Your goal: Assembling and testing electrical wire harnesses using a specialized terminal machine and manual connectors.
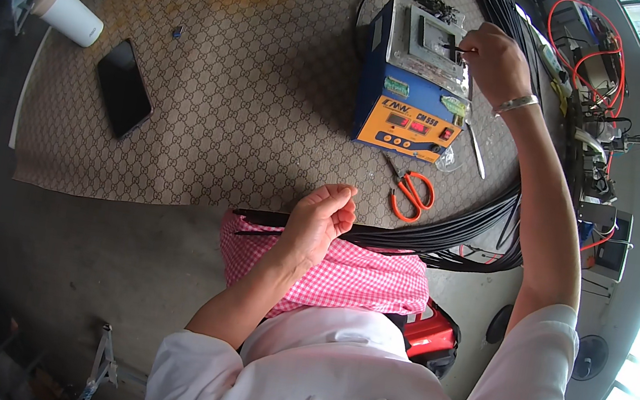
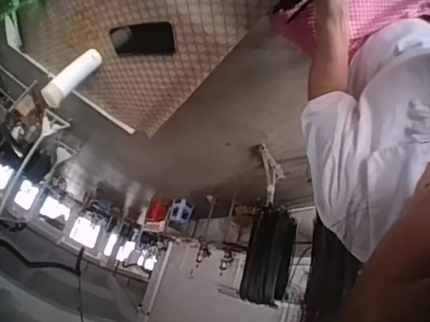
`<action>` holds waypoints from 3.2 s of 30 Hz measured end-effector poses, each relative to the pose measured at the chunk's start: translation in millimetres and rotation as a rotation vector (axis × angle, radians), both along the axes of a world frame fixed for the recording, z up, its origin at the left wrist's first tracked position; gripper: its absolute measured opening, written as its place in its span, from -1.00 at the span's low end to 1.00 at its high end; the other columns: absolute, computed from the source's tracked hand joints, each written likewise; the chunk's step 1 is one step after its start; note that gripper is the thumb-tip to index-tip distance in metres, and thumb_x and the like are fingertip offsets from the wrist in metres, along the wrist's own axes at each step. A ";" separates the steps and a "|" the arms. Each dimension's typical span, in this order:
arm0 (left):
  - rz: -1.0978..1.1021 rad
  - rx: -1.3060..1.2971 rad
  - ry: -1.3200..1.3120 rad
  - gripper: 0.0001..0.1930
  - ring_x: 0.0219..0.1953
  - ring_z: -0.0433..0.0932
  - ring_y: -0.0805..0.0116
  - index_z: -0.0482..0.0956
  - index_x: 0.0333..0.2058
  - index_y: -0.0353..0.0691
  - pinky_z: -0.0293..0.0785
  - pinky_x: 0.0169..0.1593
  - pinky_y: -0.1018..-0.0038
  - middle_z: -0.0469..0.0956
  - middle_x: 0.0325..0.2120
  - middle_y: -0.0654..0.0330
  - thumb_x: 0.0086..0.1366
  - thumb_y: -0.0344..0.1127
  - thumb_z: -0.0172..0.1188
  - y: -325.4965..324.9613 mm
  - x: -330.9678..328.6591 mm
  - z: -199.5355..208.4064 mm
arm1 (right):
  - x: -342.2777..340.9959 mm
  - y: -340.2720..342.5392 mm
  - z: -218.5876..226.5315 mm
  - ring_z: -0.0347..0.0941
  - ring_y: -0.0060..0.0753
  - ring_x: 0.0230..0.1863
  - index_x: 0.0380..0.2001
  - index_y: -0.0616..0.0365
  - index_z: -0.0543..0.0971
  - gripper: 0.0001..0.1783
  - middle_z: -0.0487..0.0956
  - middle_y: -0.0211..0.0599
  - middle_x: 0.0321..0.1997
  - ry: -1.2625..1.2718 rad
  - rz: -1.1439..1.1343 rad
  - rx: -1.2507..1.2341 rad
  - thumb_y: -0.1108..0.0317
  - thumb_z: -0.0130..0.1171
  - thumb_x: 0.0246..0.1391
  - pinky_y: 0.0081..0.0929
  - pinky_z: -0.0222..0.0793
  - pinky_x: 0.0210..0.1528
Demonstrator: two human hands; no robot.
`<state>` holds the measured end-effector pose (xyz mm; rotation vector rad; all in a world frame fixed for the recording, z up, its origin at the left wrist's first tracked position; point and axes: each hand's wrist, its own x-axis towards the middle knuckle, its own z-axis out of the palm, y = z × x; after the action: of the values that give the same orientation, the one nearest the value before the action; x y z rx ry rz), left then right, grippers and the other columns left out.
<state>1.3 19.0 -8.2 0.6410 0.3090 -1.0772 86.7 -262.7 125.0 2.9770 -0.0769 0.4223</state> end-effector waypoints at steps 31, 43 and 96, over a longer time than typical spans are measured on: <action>0.151 -0.153 -0.399 -0.85 -0.38 0.46 0.42 0.49 -0.26 -0.21 0.39 -0.27 0.52 0.50 -0.42 0.23 0.17 -0.40 0.09 -16.5 -6.7 45.5 | -170.7 91.4 -116.4 0.35 -0.13 -0.29 -0.35 0.24 0.46 -0.74 0.42 -0.13 -0.38 -0.096 -0.022 0.516 0.51 0.12 -0.25 -0.36 0.30 -0.22; 0.089 -0.163 -0.336 -0.79 -0.41 0.42 0.47 0.48 -0.22 -0.28 0.36 -0.29 0.56 0.47 -0.47 0.26 0.17 -0.37 0.09 -11.8 -4.6 41.0 | -178.8 72.4 -106.7 0.42 -0.56 -0.53 -0.07 0.25 0.38 -0.52 0.49 -0.32 -0.49 0.221 -0.347 1.782 0.35 0.17 -0.11 -0.66 0.32 -0.51; 0.081 -0.038 -0.314 -0.85 -0.41 0.45 0.54 0.49 -0.27 -0.29 0.39 -0.26 0.62 0.50 -0.45 0.26 0.16 -0.42 0.10 -14.4 -11.8 39.5 | -183.8 135.5 -68.2 0.14 -0.66 -0.68 -0.56 0.32 0.48 -0.65 0.29 -0.34 -0.74 0.117 -0.059 1.437 0.18 0.22 -0.08 -0.59 0.12 -0.66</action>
<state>-10.5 4.6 31.3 0.7454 0.0414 -0.8867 -97.1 -127.2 56.9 4.3476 -0.7381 0.1847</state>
